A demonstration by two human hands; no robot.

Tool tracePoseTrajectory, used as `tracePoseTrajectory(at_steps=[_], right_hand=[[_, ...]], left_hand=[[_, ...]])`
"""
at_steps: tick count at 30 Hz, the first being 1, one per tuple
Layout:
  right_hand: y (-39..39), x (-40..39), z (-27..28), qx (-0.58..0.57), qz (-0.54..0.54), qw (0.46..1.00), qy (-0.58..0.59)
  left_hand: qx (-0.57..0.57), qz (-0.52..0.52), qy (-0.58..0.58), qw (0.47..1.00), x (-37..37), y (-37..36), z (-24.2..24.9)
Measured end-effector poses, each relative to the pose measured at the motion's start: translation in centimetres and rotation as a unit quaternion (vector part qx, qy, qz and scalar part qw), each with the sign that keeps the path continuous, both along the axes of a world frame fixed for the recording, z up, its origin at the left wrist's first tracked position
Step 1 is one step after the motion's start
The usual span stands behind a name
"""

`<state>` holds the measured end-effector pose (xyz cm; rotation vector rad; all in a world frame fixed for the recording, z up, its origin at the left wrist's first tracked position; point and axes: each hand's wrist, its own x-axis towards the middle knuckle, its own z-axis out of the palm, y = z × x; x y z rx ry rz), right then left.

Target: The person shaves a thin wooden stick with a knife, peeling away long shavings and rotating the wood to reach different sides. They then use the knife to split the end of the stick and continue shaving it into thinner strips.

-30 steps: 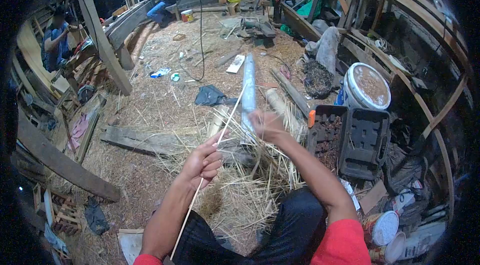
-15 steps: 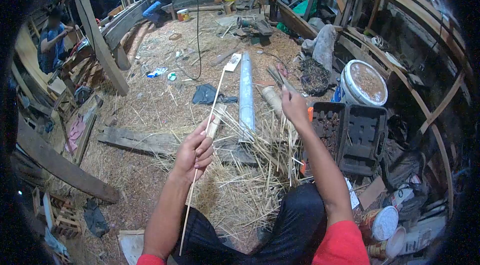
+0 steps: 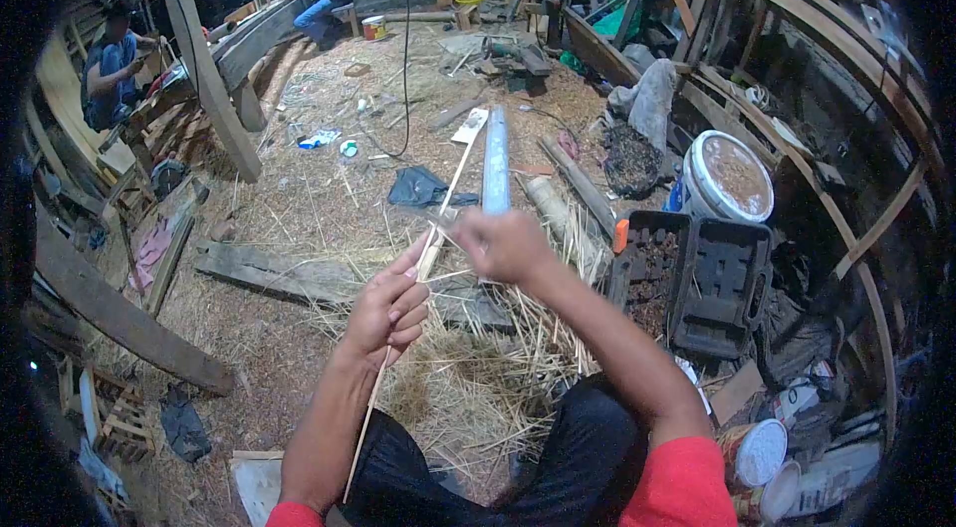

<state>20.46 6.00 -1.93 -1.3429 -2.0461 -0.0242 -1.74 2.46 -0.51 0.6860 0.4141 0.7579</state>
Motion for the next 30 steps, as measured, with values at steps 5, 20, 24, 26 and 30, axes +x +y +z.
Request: tracePoseTrajectory(at_steps=[5, 20, 24, 26, 30], right_hand=[[0.6, 1.8, -0.7, 0.047, 0.034, 0.997, 0.057], [2.5, 8.2, -2.1, -0.073, -0.207, 0.96, 0.175], [0.7, 4.9, -3.0, -0.045, -0.086, 0.983, 0.153], [-0.5, 2.3, -2.1, -0.03, -0.013, 0.998, 0.048], [-0.2, 1.6, -0.9, -0.006, -0.043, 0.998, 0.049]], left_hand=[[0.003, -0.009, 0.01, 1.0, 0.3, -0.6, 0.8], [-0.003, -0.053, 0.025, 0.998, 0.7, -0.4, -0.1], [-0.002, -0.005, 0.043, 0.999, 1.4, 0.0, -0.8], [-0.024, 0.004, 0.034, 0.999, 1.8, 0.1, -0.7], [-0.016, -0.012, 0.033, 0.999, 1.5, -0.1, -0.3]])
